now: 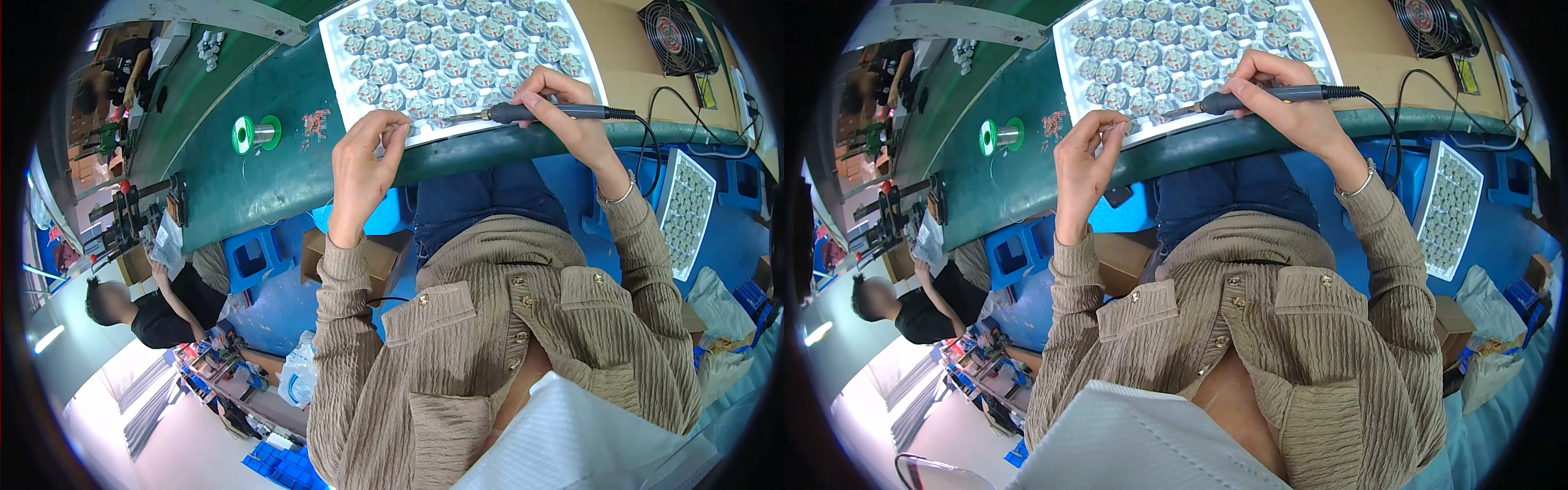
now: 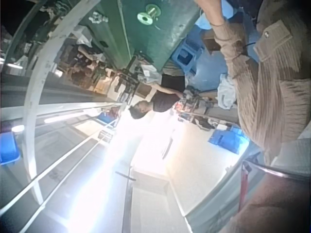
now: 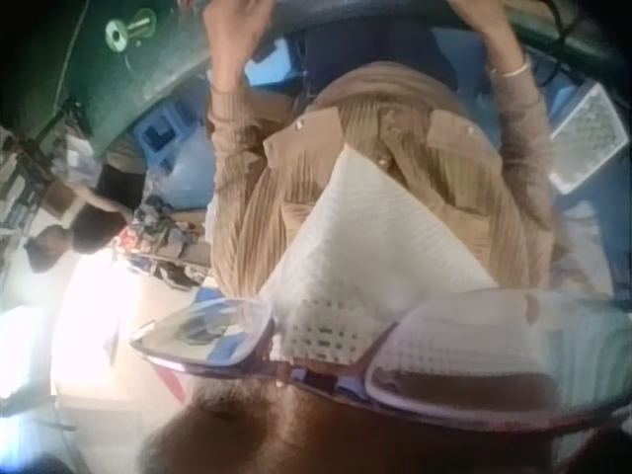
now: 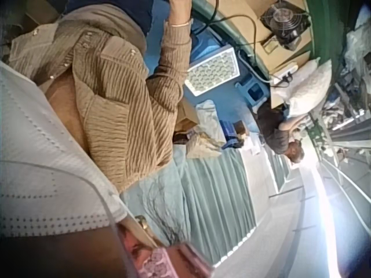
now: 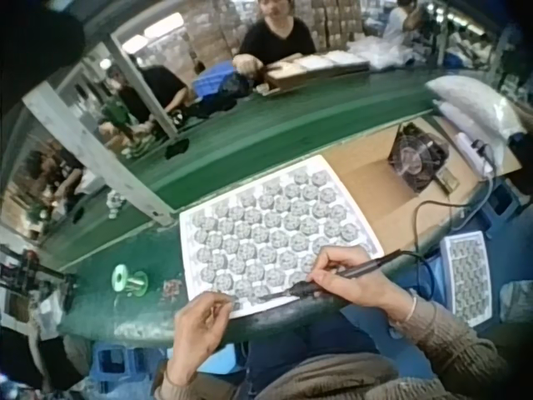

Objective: Soldering electronic components on a circuit board tray at an assembly line workstation.

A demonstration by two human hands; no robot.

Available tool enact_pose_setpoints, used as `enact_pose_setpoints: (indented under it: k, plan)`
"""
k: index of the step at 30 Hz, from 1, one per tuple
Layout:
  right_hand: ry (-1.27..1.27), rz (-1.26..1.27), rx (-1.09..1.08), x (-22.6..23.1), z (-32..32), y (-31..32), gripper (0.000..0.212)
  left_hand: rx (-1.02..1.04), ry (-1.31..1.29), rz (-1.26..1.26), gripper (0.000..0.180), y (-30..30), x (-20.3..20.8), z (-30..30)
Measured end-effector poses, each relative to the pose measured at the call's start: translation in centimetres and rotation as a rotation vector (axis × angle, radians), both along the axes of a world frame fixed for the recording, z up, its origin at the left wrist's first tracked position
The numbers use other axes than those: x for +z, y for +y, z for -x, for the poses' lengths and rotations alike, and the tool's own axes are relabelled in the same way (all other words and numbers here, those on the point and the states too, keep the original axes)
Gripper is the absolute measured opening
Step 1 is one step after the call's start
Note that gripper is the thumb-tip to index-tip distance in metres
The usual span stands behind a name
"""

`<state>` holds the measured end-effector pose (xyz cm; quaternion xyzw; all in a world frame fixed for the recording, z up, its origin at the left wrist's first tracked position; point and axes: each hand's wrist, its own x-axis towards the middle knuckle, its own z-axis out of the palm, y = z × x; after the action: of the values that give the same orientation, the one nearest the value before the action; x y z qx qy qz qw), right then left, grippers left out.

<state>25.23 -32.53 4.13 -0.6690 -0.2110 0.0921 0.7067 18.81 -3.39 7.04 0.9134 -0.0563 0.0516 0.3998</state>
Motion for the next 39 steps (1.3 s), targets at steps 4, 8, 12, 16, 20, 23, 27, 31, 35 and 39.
enact_pose_setpoints:
  k: [4, 8, 12, 16, 20, 23, 27, 31, 35, 39]
  plan:
    - [-0.023, 0.029, 0.002, 0.0, 0.0, 0.1, 0.011, -0.007, 0.022, -0.002, 0.010, 0.0, 0.0, 0.0]
    - [-0.025, 0.020, 0.010, -0.1, -0.1, 0.1, 0.011, -0.015, 0.024, 0.025, 0.010, -0.3, 0.0, 0.0]
    - [-0.017, 0.003, -0.002, -0.1, -0.1, 0.1, 0.011, -0.030, 0.019, 0.028, 0.010, -0.5, -0.1, -0.1]
    - [0.001, -0.022, -0.031, -0.2, -0.1, 0.2, 0.010, -0.031, 0.024, 0.035, 0.010, -0.5, -0.2, -0.2]
    - [0.013, -0.041, -0.054, -0.2, 0.0, 0.3, 0.010, 0.008, 0.054, 0.068, 0.011, -0.4, -0.1, -0.5]
    - [-0.037, 0.005, -0.083, -0.1, 0.2, 0.6, 0.010, 0.035, -0.021, 0.012, 0.011, -0.7, 0.1, -0.8]
    - [-0.052, 0.021, -0.092, 0.1, 0.3, 0.7, 0.010, 0.027, -0.062, -0.030, 0.011, -0.7, -0.1, -1.2]
    - [-0.053, 0.025, -0.088, 0.1, 0.2, 0.7, 0.010, 0.005, -0.065, -0.058, 0.011, -0.6, -0.1, -1.3]
    - [-0.065, 0.039, -0.081, 0.1, 0.2, 0.6, 0.010, -0.009, -0.030, -0.073, 0.010, -0.7, 0.2, -1.5]
    - [-0.122, 0.077, -0.097, -0.1, 0.2, 0.6, 0.009, -0.020, -0.034, -0.093, 0.009, -0.9, 0.1, -1.7]
